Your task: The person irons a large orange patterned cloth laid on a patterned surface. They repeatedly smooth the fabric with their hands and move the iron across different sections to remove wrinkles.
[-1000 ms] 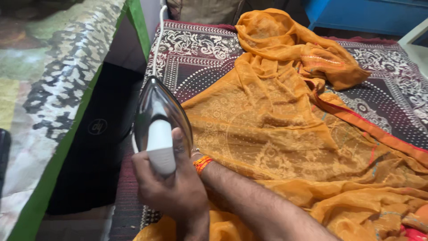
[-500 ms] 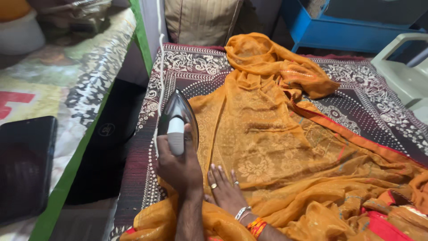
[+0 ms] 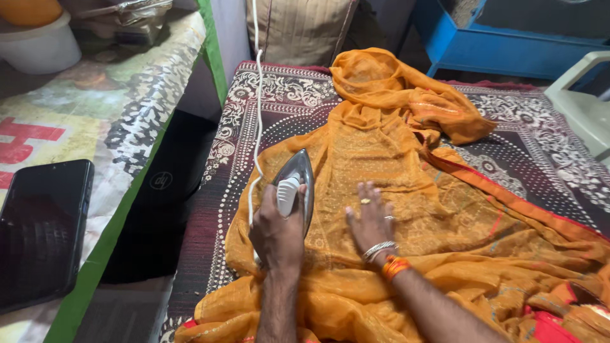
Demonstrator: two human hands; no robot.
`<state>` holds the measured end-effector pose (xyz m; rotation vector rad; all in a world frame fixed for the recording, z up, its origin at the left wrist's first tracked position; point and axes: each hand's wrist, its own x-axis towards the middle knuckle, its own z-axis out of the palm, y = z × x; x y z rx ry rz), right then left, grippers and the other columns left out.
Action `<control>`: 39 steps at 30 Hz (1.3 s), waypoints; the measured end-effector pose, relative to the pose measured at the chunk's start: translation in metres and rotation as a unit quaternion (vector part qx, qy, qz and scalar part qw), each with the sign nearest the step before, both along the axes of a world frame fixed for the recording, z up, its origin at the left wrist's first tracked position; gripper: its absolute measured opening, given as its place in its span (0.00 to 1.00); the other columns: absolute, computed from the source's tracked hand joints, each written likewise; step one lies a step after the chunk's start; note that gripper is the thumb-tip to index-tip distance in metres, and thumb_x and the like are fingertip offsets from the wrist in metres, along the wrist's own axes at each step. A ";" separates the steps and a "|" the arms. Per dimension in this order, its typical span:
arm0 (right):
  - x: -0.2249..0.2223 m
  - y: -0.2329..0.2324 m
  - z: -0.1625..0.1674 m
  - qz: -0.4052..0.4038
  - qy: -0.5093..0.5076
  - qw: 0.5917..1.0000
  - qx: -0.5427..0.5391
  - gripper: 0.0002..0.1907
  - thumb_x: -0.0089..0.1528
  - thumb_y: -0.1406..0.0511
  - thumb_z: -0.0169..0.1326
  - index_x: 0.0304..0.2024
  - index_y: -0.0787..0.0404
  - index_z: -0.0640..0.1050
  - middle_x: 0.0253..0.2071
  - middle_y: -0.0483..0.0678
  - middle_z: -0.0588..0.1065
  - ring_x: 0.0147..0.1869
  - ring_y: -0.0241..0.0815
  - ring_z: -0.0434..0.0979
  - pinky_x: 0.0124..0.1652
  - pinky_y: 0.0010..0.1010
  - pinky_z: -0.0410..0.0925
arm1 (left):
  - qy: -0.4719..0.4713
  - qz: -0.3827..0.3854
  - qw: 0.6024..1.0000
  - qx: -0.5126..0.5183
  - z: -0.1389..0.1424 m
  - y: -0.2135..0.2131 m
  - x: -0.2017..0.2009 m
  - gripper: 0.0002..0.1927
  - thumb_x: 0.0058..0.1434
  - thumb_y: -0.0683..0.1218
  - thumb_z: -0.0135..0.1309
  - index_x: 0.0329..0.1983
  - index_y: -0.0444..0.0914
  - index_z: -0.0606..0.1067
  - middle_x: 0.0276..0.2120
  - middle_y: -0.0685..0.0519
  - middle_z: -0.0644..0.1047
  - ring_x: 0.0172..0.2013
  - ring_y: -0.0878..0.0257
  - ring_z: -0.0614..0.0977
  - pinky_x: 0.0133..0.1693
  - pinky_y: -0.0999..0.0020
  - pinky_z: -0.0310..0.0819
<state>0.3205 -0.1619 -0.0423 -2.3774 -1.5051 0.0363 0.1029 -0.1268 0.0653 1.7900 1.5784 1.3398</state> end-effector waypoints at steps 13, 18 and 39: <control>0.074 -0.043 -0.070 -0.215 -0.053 0.975 0.026 0.46 0.67 0.40 0.35 0.75 0.65 0.54 0.80 0.56 0.46 0.83 0.52 0.40 0.71 0.59 0.32 | 0.038 -0.044 0.993 -0.107 0.022 -0.009 0.003 0.22 0.61 0.61 0.60 0.37 0.38 0.74 0.23 0.49 0.81 0.24 0.56 0.83 0.27 0.56 0.75; 0.073 -0.066 -0.054 -0.236 -0.068 0.969 0.030 0.48 0.66 0.39 0.37 0.74 0.68 0.53 0.79 0.59 0.46 0.82 0.53 0.40 0.71 0.57 0.33 | 0.068 -0.040 0.983 -0.168 0.027 -0.014 0.005 0.21 0.61 0.61 0.59 0.42 0.39 0.75 0.25 0.47 0.82 0.26 0.54 0.85 0.30 0.54 0.76; -0.126 0.143 -0.015 0.237 -0.057 0.968 -0.057 0.36 0.70 0.49 0.29 0.74 0.63 0.53 0.79 0.60 0.43 0.82 0.54 0.38 0.72 0.53 0.30 | -0.049 0.183 0.982 -0.009 0.043 -0.006 -0.029 0.22 0.63 0.59 0.61 0.30 0.38 0.71 0.20 0.51 0.78 0.18 0.59 0.80 0.21 0.59 0.69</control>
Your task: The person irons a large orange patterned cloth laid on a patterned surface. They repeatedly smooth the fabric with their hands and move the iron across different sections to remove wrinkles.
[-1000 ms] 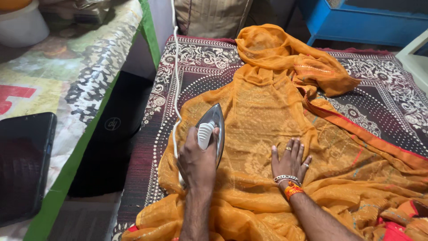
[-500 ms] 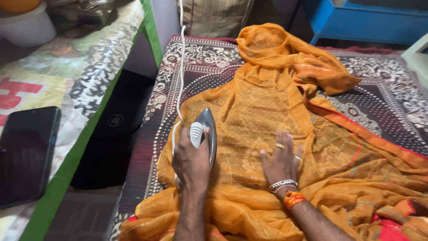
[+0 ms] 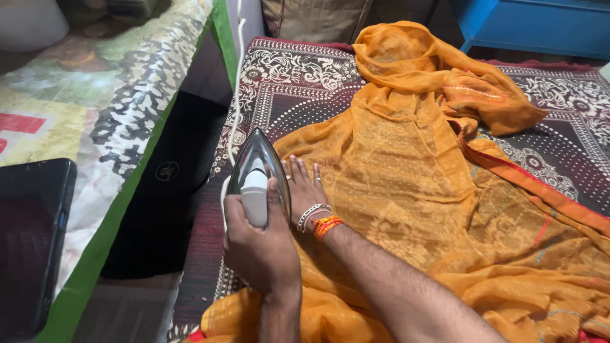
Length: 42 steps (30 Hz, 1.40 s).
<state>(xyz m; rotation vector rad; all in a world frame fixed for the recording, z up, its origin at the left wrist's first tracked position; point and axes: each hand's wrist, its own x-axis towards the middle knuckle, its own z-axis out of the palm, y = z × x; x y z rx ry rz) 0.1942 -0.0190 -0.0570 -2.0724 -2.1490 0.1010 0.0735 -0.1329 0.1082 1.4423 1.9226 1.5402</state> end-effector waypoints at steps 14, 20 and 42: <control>0.021 -0.151 0.010 -0.060 0.011 0.995 0.075 0.44 0.68 0.47 0.40 0.75 0.68 0.46 0.78 0.62 0.41 0.81 0.57 0.36 0.72 0.54 0.33 | 0.036 -0.015 0.998 0.051 -0.010 -0.001 0.003 0.22 0.65 0.60 0.60 0.30 0.38 0.70 0.21 0.51 0.78 0.20 0.62 0.78 0.21 0.61 0.70; 0.017 -0.181 0.002 -0.009 0.080 0.993 0.082 0.51 0.62 0.49 0.48 0.73 0.72 0.43 0.77 0.66 0.37 0.80 0.60 0.34 0.71 0.52 0.36 | 0.075 -0.084 0.991 0.071 -0.029 -0.005 0.017 0.21 0.66 0.60 0.58 0.32 0.38 0.72 0.21 0.52 0.79 0.19 0.65 0.80 0.20 0.66 0.72; 0.184 -0.171 -0.006 -0.249 -0.011 0.966 0.065 0.42 0.68 0.42 0.36 0.76 0.59 0.52 0.79 0.52 0.45 0.83 0.49 0.40 0.74 0.49 0.33 | 0.145 -0.313 0.938 0.025 -0.024 -0.031 0.056 0.17 0.61 0.53 0.61 0.43 0.36 0.74 0.28 0.42 0.82 0.27 0.46 0.85 0.29 0.52 0.77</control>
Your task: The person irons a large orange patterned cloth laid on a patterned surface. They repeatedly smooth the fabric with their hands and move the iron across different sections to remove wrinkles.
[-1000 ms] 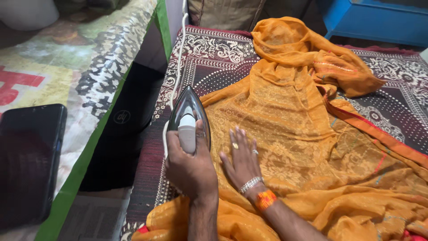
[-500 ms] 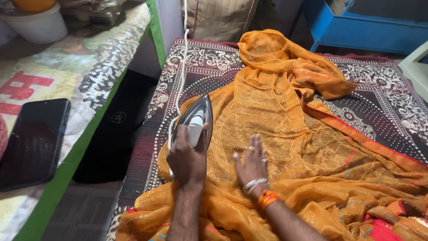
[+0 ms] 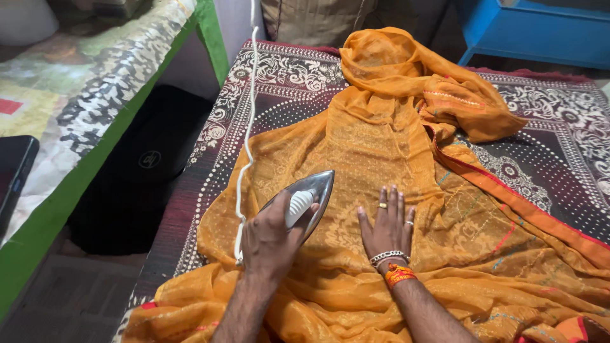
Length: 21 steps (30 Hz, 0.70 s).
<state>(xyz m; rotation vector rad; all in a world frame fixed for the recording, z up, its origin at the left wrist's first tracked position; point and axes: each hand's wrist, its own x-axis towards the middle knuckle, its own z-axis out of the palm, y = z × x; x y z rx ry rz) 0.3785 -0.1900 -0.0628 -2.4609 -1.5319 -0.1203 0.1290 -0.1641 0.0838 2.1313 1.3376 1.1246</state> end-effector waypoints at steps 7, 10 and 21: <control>0.002 -0.001 0.008 0.021 -0.029 0.990 0.134 0.39 0.65 0.46 0.43 0.72 0.60 0.59 0.78 0.57 0.50 0.81 0.52 0.46 0.73 0.47 0.37 | 0.121 -0.014 0.988 -0.099 -0.009 0.005 0.023 0.19 0.60 0.55 0.60 0.42 0.36 0.73 0.27 0.41 0.81 0.27 0.46 0.85 0.29 0.50 0.77; -0.001 -0.007 0.014 0.026 0.065 0.992 0.104 0.35 0.65 0.49 0.45 0.72 0.55 0.62 0.75 0.50 0.56 0.81 0.47 0.50 0.76 0.44 0.40 | 0.143 -0.042 0.988 -0.039 -0.028 0.016 0.046 0.18 0.58 0.54 0.61 0.35 0.35 0.73 0.25 0.39 0.80 0.28 0.41 0.82 0.30 0.45 0.74; 0.000 0.002 0.013 0.053 0.038 0.994 0.092 0.42 0.60 0.47 0.49 0.72 0.57 0.58 0.76 0.51 0.53 0.80 0.50 0.46 0.72 0.47 0.38 | 0.139 0.044 0.989 -0.003 -0.108 0.183 0.180 0.09 0.58 0.47 0.56 0.34 0.36 0.76 0.31 0.38 0.81 0.32 0.39 0.83 0.36 0.41 0.74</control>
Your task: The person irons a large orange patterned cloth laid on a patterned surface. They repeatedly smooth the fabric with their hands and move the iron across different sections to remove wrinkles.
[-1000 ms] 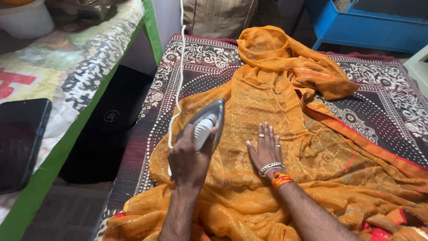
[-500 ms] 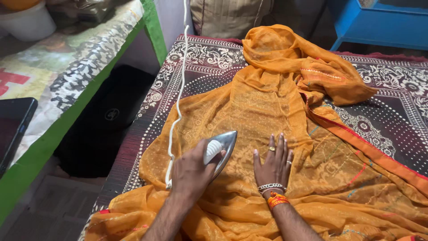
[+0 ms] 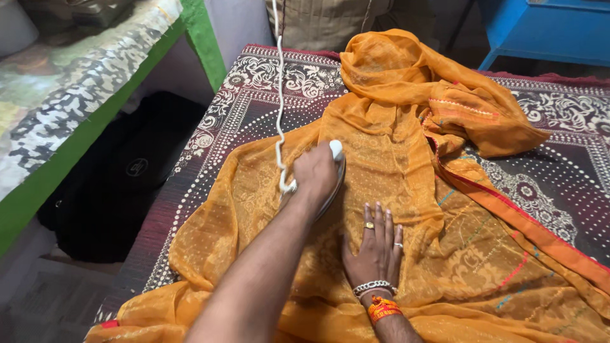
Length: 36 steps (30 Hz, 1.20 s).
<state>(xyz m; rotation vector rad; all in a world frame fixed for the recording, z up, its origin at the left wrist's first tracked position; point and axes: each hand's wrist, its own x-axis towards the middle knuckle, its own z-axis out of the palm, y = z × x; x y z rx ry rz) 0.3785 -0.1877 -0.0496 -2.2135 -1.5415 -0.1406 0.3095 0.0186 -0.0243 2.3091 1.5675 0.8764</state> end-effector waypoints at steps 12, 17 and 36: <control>-0.003 -0.002 0.006 -0.015 -0.046 0.998 -0.038 0.39 0.64 0.46 0.45 0.74 0.52 0.57 0.77 0.52 0.51 0.80 0.52 0.45 0.72 0.52 0.39 | 0.030 -0.049 0.998 -0.024 0.031 -0.151 -0.108 0.12 0.61 0.47 0.58 0.38 0.34 0.71 0.26 0.38 0.79 0.27 0.40 0.83 0.30 0.44 0.74; -0.009 -0.004 0.016 -0.017 0.039 0.997 -0.063 0.42 0.62 0.44 0.47 0.74 0.49 0.57 0.79 0.52 0.48 0.80 0.56 0.46 0.65 0.52 0.55 | 0.036 -0.014 0.999 -0.002 0.035 -0.147 -0.118 0.14 0.57 0.47 0.59 0.38 0.33 0.71 0.27 0.38 0.79 0.26 0.39 0.82 0.29 0.43 0.74; -0.010 0.000 0.010 -0.024 0.011 0.999 -0.037 0.42 0.60 0.43 0.51 0.73 0.51 0.62 0.78 0.54 0.51 0.76 0.60 0.55 0.68 0.47 0.57 | 0.102 0.039 0.994 -0.020 0.020 -0.067 -0.139 0.17 0.56 0.49 0.64 0.39 0.34 0.73 0.32 0.40 0.81 0.31 0.43 0.84 0.31 0.46 0.76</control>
